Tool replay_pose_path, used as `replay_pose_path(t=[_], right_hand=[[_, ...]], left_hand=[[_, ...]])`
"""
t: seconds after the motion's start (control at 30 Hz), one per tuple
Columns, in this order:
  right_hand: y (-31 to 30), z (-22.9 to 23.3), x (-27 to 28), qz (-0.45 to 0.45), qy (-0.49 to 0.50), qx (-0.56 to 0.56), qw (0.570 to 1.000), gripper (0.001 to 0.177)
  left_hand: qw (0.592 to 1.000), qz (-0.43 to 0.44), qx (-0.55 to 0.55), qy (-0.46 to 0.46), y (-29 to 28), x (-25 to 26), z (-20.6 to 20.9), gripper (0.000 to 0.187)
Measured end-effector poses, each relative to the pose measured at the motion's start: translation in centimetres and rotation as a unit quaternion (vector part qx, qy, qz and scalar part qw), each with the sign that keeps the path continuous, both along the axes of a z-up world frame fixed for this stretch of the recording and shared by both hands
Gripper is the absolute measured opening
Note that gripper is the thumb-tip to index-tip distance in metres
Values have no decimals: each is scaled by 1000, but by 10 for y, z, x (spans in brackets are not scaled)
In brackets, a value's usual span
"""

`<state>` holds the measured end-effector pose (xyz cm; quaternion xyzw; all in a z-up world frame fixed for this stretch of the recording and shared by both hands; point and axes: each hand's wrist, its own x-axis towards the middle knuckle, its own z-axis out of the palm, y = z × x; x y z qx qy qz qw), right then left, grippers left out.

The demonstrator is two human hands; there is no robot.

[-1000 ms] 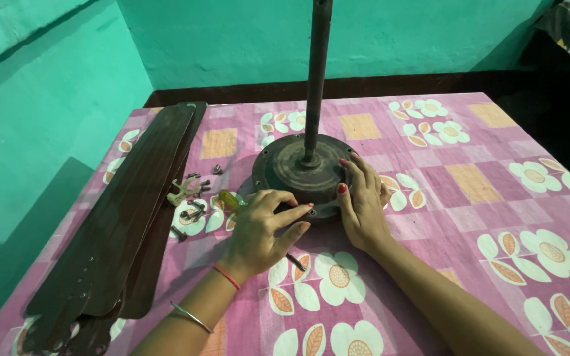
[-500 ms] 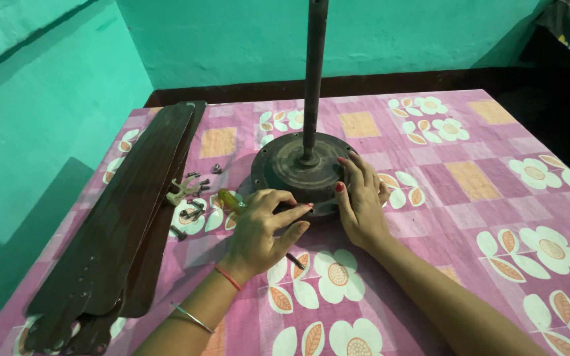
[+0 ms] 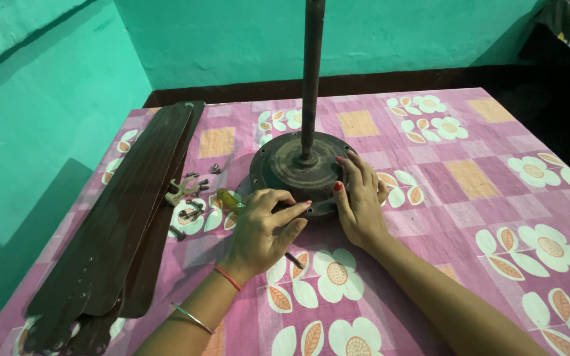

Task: The person disassembles a ceiling fan motor housing using a screwdriver, then reassembles it by aligning the halves and tightening the screws. The fan blades and mounting hardware remain on the table throughout.

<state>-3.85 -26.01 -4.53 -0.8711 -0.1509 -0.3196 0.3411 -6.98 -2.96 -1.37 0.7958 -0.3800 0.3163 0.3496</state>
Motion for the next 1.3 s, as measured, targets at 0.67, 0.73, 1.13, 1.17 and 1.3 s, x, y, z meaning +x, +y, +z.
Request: replay_pose_path(t=[0.67, 0.73, 1.13, 1.17, 1.3], right_hand=[[60, 85, 6, 85, -69, -185, 977, 47], [85, 88, 15, 117, -70, -212, 968, 50], [193, 50, 55, 167, 108, -269, 942, 21], [196, 45, 56, 178, 114, -251, 945, 22], [211, 27, 59, 196, 99, -229, 948, 25]], left_hand=[[939, 345, -16, -3, 111, 83, -17, 28], [926, 370, 3, 68, 122, 90, -20, 23], [921, 364, -36, 133, 142, 84, -31, 13], [926, 357, -37, 119, 144, 83, -30, 12], [932, 348, -56, 83, 146, 81, -26, 12]])
